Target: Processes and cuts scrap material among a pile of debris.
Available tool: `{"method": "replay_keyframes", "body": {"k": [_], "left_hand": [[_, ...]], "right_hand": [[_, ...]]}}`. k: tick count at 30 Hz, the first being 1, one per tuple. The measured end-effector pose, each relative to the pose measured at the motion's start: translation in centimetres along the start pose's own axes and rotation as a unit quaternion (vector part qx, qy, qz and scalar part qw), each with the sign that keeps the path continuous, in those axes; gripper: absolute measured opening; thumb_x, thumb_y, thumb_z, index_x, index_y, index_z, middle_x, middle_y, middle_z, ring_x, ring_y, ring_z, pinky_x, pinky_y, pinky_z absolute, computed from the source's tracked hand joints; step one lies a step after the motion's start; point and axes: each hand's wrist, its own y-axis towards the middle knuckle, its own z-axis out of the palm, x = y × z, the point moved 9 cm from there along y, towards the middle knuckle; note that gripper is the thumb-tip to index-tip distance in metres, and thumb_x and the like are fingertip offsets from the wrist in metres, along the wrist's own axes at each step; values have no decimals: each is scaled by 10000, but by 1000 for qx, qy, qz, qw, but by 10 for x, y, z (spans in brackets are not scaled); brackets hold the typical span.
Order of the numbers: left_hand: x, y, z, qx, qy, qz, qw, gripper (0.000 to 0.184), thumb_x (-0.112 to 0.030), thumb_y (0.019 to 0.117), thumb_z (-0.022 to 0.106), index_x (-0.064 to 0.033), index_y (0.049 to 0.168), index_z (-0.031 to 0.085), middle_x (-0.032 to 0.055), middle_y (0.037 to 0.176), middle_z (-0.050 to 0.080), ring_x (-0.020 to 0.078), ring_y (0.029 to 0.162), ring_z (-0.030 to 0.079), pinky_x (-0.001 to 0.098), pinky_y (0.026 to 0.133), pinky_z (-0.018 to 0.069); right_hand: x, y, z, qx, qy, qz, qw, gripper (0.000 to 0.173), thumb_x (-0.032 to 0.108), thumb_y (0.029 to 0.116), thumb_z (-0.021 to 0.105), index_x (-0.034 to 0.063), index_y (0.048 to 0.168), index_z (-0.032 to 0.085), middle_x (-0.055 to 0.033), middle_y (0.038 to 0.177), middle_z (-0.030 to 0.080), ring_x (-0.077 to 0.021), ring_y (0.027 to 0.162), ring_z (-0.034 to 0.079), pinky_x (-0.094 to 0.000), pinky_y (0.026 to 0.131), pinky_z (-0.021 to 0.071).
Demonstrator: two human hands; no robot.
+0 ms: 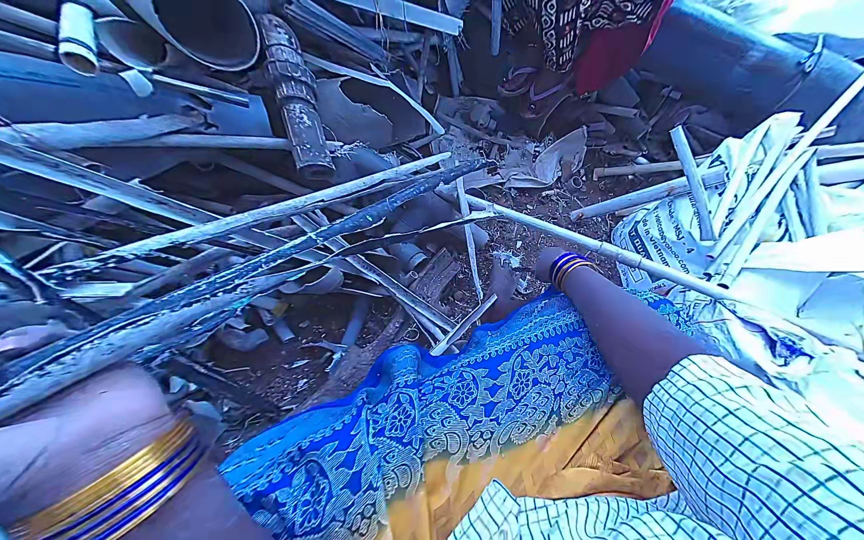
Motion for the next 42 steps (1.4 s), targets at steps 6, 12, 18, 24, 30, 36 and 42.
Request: {"method": "replay_keyframes", "body": {"k": [6, 12, 18, 24, 30, 36, 42], "left_hand": [[-6, -23, 27, -6, 30, 25, 999, 349, -179, 1041, 177, -95, 798, 414, 15, 593, 439, 165, 582, 546, 341, 663, 553], [-11, -32, 40, -8, 0, 32, 999, 355, -204, 1042, 185, -84, 791, 405, 21, 568, 397, 164, 527, 480, 344, 608, 522], [-8, -24, 31, -9, -8, 9, 1000, 347, -229, 1046, 197, -85, 817, 414, 26, 590, 415, 172, 552, 502, 348, 624, 524], [-9, -25, 37, -6, -20, 42, 999, 451, -330, 1070, 133, -76, 838, 426, 29, 590, 431, 166, 539, 490, 354, 590, 523], [-17, -28, 50, 15, -11, 81, 997, 421, -234, 1066, 121, -84, 795, 407, 13, 547, 398, 165, 508, 495, 352, 600, 553], [-24, -40, 65, 40, -51, 83, 994, 420, -147, 1069, 206, -103, 718, 432, -3, 485, 401, 158, 453, 493, 336, 558, 541], [-32, -59, 85, 39, -68, 98, 992, 489, -130, 1047, 226, -185, 614, 447, -74, 451, 419, 81, 422, 490, 253, 557, 534]], "right_hand": [[9, 3, 11, 27, -25, -44, 998, 315, 148, 1027, 556, -142, 1068, 670, -324, 1244, 636, -460, 1213, 607, -653, 991, 451], [-2, 13, 8, 28, -56, -64, 996, 358, 248, 1027, 586, -89, 971, 695, -287, 1073, 680, -440, 1041, 657, -661, 866, 476], [-5, -1, -5, 4, -4, -10, 1000, 331, 184, 1032, 557, -121, 1061, 682, -307, 1223, 653, -447, 1196, 621, -660, 975, 458], [3, 2, 6, 6, -17, -35, 999, 265, 128, 1000, 586, -119, 1038, 674, -310, 1186, 656, -456, 1144, 636, -661, 940, 472], [0, 12, 7, 28, -45, -50, 997, 292, 190, 1006, 598, -88, 1000, 691, -279, 1099, 683, -432, 1064, 663, -656, 891, 486], [1, -8, -7, 12, -29, -13, 999, 354, 175, 1029, 553, -137, 1174, 636, -320, 1319, 603, -460, 1272, 569, -658, 1023, 423], [7, 2, 4, 18, -29, -48, 998, 381, 205, 1045, 546, -124, 1219, 631, -323, 1364, 582, -466, 1315, 544, -651, 1053, 413]]}}
